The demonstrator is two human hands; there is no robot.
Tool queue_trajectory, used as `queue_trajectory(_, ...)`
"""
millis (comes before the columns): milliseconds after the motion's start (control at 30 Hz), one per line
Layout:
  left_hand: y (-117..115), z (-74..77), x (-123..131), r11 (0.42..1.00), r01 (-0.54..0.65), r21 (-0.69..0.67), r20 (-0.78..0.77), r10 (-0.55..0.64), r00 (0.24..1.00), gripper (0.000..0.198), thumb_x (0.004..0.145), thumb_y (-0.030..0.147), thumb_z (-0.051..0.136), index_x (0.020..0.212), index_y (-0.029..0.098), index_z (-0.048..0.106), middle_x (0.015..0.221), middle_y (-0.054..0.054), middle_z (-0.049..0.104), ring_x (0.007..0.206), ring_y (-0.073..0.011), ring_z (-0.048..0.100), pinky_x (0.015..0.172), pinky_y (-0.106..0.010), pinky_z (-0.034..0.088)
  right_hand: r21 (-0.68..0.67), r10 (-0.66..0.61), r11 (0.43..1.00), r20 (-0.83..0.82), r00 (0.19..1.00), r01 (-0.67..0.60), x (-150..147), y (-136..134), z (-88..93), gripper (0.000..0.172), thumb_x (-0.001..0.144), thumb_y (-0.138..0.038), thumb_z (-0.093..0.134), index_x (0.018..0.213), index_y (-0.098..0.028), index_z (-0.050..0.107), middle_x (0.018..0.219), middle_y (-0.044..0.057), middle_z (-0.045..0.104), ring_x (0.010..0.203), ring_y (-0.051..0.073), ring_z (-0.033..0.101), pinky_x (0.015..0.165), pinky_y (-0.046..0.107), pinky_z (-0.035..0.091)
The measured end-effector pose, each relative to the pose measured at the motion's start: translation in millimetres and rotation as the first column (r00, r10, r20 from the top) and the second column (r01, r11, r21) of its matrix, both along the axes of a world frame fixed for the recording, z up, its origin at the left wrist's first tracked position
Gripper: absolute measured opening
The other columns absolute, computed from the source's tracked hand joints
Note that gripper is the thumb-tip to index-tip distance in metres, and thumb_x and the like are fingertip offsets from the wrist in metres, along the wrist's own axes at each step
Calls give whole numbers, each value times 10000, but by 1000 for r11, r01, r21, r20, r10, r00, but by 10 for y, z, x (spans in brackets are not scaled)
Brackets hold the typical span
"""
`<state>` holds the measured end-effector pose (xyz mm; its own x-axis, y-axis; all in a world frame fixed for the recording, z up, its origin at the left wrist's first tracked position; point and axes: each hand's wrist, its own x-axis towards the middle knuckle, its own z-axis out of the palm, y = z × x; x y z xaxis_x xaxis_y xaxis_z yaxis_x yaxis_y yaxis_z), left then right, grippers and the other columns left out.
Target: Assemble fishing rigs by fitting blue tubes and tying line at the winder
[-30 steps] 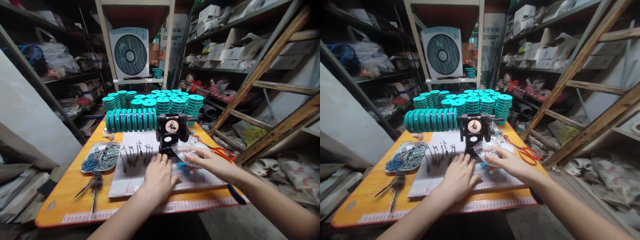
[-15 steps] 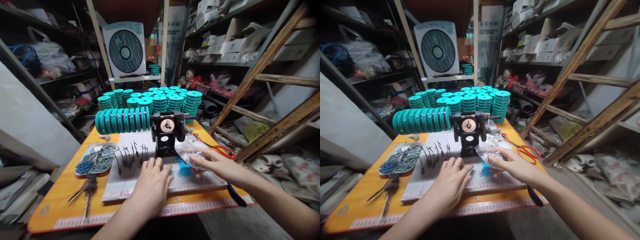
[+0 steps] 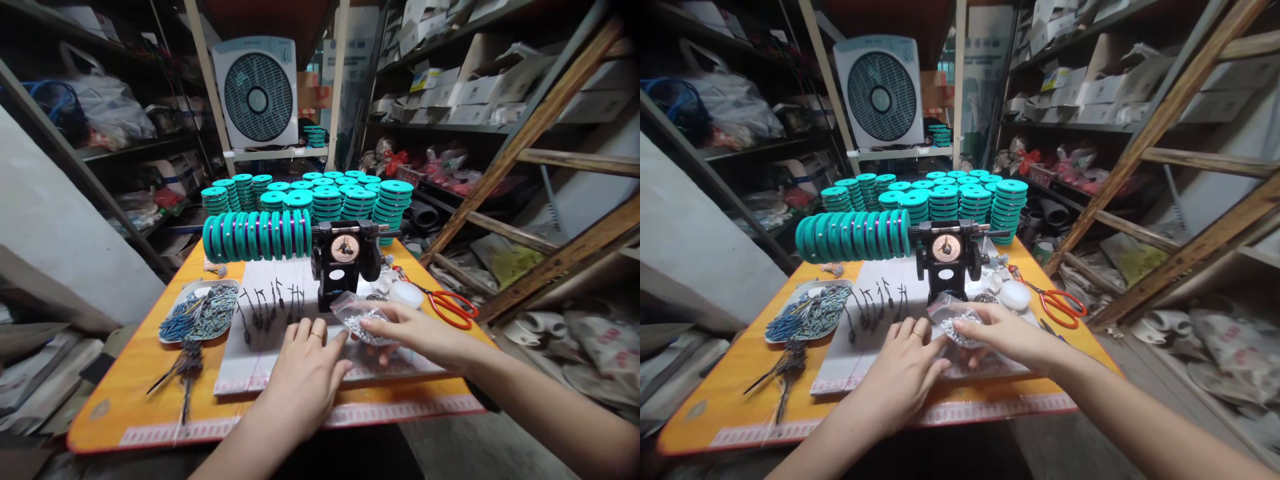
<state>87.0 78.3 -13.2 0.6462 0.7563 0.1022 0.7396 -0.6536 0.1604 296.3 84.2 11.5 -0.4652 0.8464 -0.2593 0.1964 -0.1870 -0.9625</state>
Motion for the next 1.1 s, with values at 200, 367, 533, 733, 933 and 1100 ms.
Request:
queue_trajectory(200, -144, 118, -259, 991, -59, -124, 114, 73, 991, 351, 975, 344, 393, 1303, 291, 508, 1112, -63, 494, 1005, -237, 409, 891, -409, 356, 107, -41, 994, 334, 942, 5, 188, 89, -45, 544, 890, -558, 526, 1223, -128, 543, 837, 61, 589, 671, 161, 600, 503, 257, 514)
queue_trajectory(367, -145, 71, -272, 987, -63, -149, 138, 84, 987, 335, 962, 307, 423, 1277, 277, 529, 1109, -62, 496, 1007, -239, 410, 888, -412, 360, 205, -59, 976, 567, 821, -72, 176, 169, 47, 478, 893, -585, 490, 929, -120, 595, 670, 38, 595, 505, 126, 553, 457, 229, 439)
queue_trajectory(533, -84, -6, -195, 993, -66, -102, 86, 75, 993, 355, 962, 338, 414, 1280, 232, 531, 1146, -94, 506, 1031, -261, 424, 897, -429, 378, 192, -52, 975, 679, 733, -109, 82, 296, 120, 448, 927, -545, 414, 911, -126, 572, 586, 34, 578, 399, 122, 520, 357, 213, 389)
queue_trajectory(733, 5, -48, -113, 997, -33, -66, 58, 37, 998, 366, 958, 342, 414, 1280, 209, 526, 1198, -107, 511, 1076, -273, 444, 923, -432, 392, 197, -59, 972, 723, 688, -124, 12, 388, 142, 410, 939, -507, 387, 817, -141, 526, 565, 42, 580, 371, 117, 520, 334, 201, 383)
queue_trajectory(933, 86, -64, -59, 1000, -11, -27, 56, 12, 998, 340, 947, 350, 450, 1235, 195, 545, 1260, -91, 516, 1152, -281, 435, 977, -446, 373, 194, -38, 969, 732, 680, -154, 37, 412, 178, 433, 943, -533, 370, 788, -153, 509, 577, 42, 601, 373, 112, 526, 328, 189, 367)
queue_trajectory(1100, 113, -58, -38, 1000, -4, 0, 59, 4, 998, 314, 952, 358, 445, 1185, 188, 567, 1268, -61, 542, 1191, -283, 426, 1015, -467, 342, 202, -38, 966, 729, 684, -162, 45, 432, 192, 445, 945, -547, 361, 821, -156, 533, 580, 39, 611, 374, 115, 539, 333, 187, 365)
